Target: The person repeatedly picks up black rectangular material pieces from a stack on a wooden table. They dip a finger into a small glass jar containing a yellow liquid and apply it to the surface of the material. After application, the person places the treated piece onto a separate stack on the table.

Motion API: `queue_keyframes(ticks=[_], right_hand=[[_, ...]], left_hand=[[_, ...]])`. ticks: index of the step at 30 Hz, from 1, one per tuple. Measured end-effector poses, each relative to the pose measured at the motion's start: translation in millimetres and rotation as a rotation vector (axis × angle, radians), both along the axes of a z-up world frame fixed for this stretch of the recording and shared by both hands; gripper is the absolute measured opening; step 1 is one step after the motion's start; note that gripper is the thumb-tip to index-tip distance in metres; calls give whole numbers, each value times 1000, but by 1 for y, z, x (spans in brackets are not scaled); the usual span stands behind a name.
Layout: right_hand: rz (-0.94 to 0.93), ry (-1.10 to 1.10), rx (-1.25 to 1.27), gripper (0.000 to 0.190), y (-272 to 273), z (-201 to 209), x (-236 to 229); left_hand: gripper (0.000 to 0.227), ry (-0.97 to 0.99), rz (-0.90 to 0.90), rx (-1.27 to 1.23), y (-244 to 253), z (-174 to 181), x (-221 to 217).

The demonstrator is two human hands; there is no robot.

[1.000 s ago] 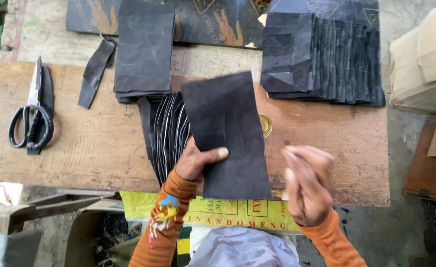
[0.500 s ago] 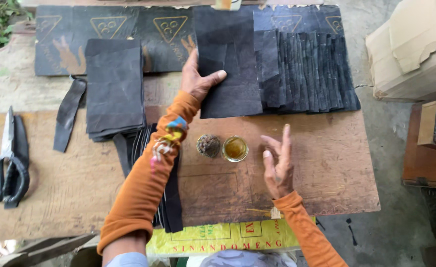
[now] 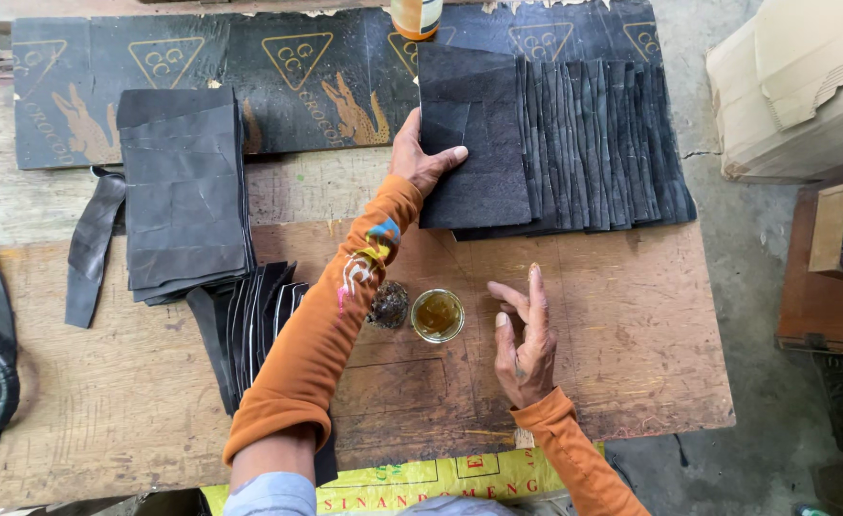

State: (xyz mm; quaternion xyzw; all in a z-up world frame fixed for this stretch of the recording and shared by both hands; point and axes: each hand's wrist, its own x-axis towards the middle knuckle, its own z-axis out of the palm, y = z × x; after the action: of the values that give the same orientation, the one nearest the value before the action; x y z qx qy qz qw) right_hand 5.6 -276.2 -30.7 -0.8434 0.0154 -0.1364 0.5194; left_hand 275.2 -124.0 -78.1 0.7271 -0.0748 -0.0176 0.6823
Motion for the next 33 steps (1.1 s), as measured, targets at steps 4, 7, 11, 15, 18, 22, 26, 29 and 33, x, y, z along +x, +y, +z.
queue_keyframes(ticks=[4,7,11,15,18,22,26,29,33], right_hand=[[4,-12,-13,72,0,0,0],[-1,0,-17,70,0,-1,-1],[16,-27,-78,67,0,-1,-1],[119,5,65,74,0,9,0],[272,-45,113,87,-1,23,-10],[396,-163,-121,108,16,36,4],[406,-28,-124,112,28,40,20],[474,-101,-215,114,26,47,28],[542,-116,-282,95,16,73,30]], left_hand=[[78,26,130,432,-10,18,-8],[80,189,66,854,-12,44,-12],[88,107,174,1031,-9,64,-29],[87,-382,427,812,12,72,-60],[51,-409,357,616,53,71,-110],[27,-440,432,586,148,98,-180],[27,-338,434,694,188,122,-261],[25,-231,428,733,175,120,-310],[38,-282,445,803,154,107,-337]])
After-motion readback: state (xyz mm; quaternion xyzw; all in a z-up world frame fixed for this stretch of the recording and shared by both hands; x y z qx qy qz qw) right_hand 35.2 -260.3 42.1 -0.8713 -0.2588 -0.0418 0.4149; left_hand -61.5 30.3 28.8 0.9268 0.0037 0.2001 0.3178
